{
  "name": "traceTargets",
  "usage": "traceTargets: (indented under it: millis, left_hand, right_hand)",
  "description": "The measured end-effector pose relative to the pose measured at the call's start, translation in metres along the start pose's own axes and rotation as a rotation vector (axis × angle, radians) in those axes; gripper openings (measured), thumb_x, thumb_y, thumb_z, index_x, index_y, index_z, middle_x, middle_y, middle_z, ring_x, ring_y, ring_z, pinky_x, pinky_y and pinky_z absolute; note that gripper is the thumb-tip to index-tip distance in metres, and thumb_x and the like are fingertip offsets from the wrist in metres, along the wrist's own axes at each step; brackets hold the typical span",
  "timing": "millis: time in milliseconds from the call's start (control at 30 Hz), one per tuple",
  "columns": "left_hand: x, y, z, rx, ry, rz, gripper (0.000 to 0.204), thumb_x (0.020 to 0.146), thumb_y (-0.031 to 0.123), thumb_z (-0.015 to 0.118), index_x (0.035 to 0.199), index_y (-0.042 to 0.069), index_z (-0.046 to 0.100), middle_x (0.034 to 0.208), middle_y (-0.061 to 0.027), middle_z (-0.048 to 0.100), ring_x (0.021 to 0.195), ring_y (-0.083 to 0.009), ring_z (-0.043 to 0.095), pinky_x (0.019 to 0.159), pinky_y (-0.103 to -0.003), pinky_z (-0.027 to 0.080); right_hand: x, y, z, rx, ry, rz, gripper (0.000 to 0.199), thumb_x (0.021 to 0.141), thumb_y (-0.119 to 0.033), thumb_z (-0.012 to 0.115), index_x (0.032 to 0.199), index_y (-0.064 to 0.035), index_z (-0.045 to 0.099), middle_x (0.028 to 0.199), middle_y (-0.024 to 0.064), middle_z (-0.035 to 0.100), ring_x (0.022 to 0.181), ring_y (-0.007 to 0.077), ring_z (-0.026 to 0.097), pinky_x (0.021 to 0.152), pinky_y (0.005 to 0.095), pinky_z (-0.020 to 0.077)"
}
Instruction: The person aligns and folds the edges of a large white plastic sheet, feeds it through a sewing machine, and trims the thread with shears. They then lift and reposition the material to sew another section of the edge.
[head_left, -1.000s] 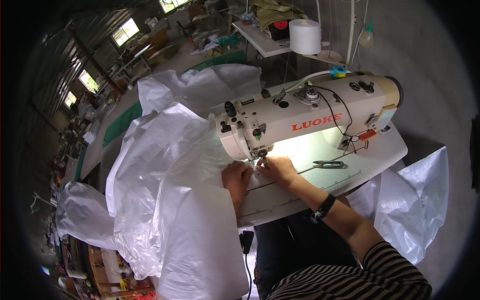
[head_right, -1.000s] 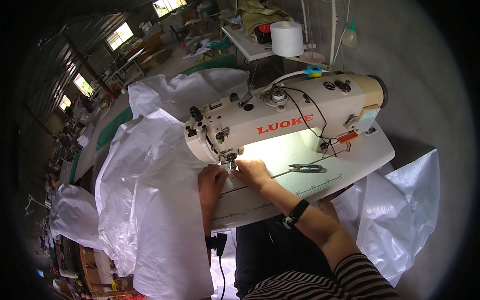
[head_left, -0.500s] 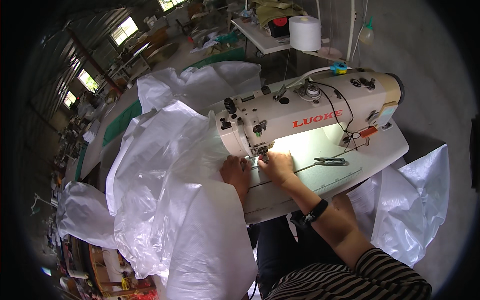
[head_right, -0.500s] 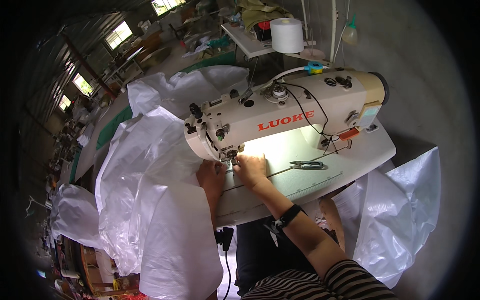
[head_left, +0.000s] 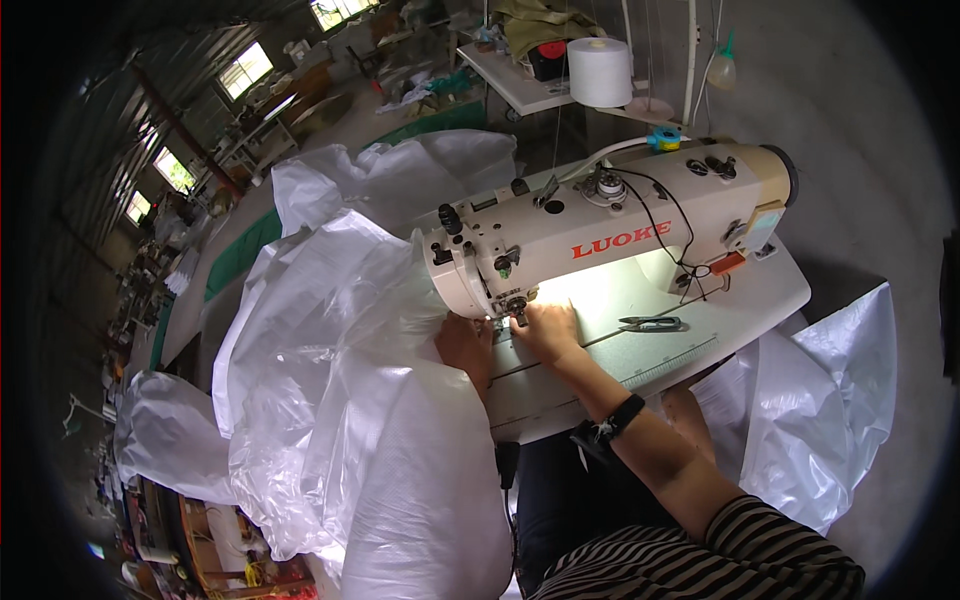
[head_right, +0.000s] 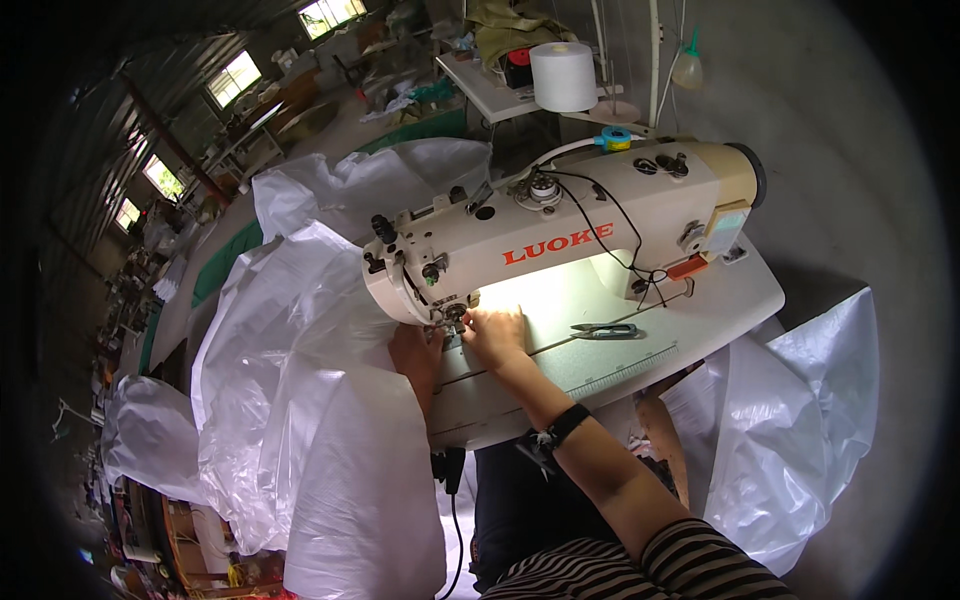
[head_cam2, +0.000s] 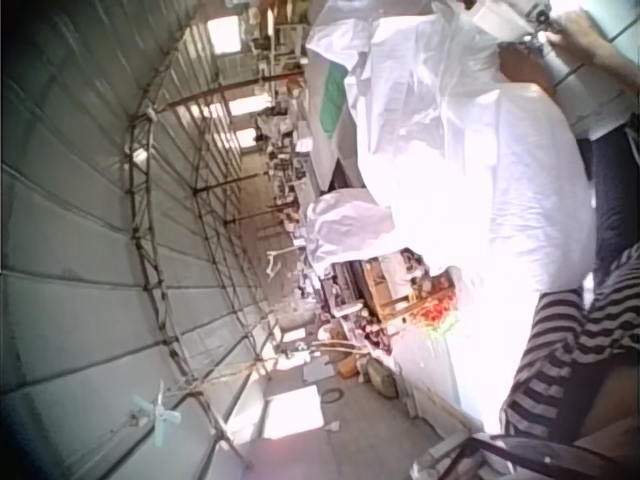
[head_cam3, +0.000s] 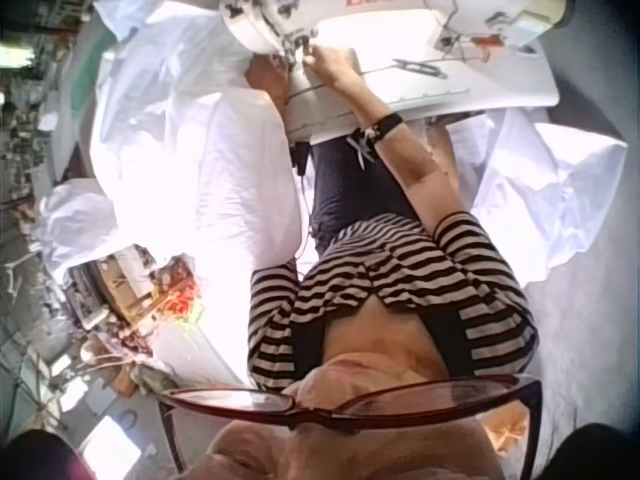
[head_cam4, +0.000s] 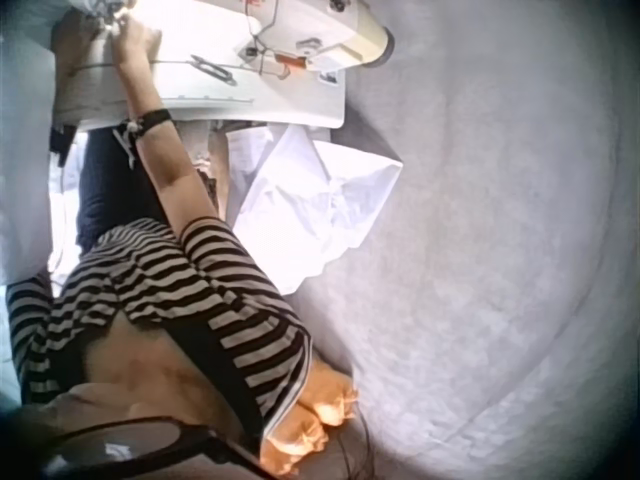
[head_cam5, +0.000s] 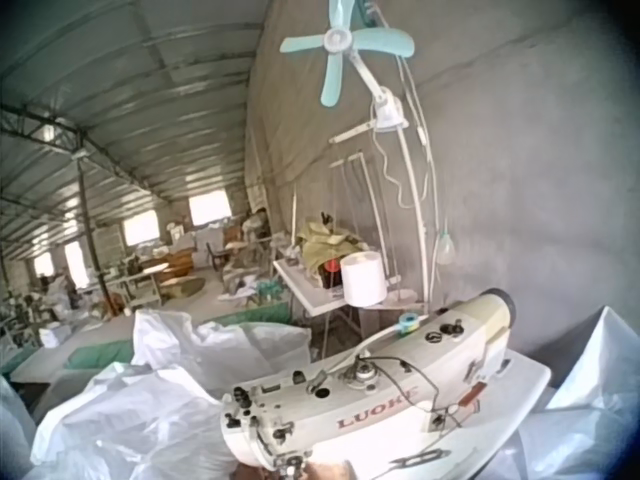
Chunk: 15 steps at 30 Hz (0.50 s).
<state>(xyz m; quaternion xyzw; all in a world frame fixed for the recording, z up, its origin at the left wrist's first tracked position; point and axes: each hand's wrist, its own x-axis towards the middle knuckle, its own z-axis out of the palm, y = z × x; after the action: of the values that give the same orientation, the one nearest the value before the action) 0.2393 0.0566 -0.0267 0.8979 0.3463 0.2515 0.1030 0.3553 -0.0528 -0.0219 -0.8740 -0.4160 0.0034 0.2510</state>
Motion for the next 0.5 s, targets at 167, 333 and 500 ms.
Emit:
traceTargets:
  millis: [167, 333, 500]
  left_hand:
    - [-0.051, 0.010, -0.090, -0.562, -0.204, 0.227, 0.050, 0.082, 0.006, 0.068, 0.130, 0.005, 0.052, 0.141, -0.0182, 0.048, 0.130, -0.0351, 0.050, 0.106, -0.043, 0.042]
    - [-0.164, 0.018, -0.264, -1.052, 0.299, -0.130, 0.064, 0.090, 0.031, 0.069, 0.144, 0.010, 0.041, 0.156, -0.0180, 0.029, 0.138, -0.0337, 0.042, 0.107, -0.053, 0.041]
    - [-0.227, 0.018, -0.340, 0.414, 0.813, -0.044, 0.082, 0.091, 0.037, 0.066, 0.154, 0.007, 0.022, 0.160, -0.0190, 0.022, 0.144, -0.0382, 0.030, 0.112, -0.060, 0.033]
  right_hand:
    - [-0.017, 0.014, -0.011, 0.346, 0.118, -0.143, 0.013, 0.088, -0.029, 0.065, 0.095, -0.0184, 0.070, 0.081, 0.0021, 0.069, 0.082, 0.0235, 0.066, 0.083, 0.0398, 0.0453]
    - [-0.081, 0.004, -0.028, 0.881, -0.137, -0.152, 0.016, 0.095, -0.018, 0.064, 0.102, -0.0046, 0.068, 0.085, 0.0080, 0.070, 0.078, 0.0186, 0.068, 0.070, 0.0313, 0.0534]
    - [-0.140, -0.038, -0.028, 1.360, -0.824, -0.080, 0.038, 0.102, -0.032, 0.055, 0.121, 0.0002, 0.061, 0.103, 0.0113, 0.069, 0.094, 0.0195, 0.068, 0.081, 0.0330, 0.0558]
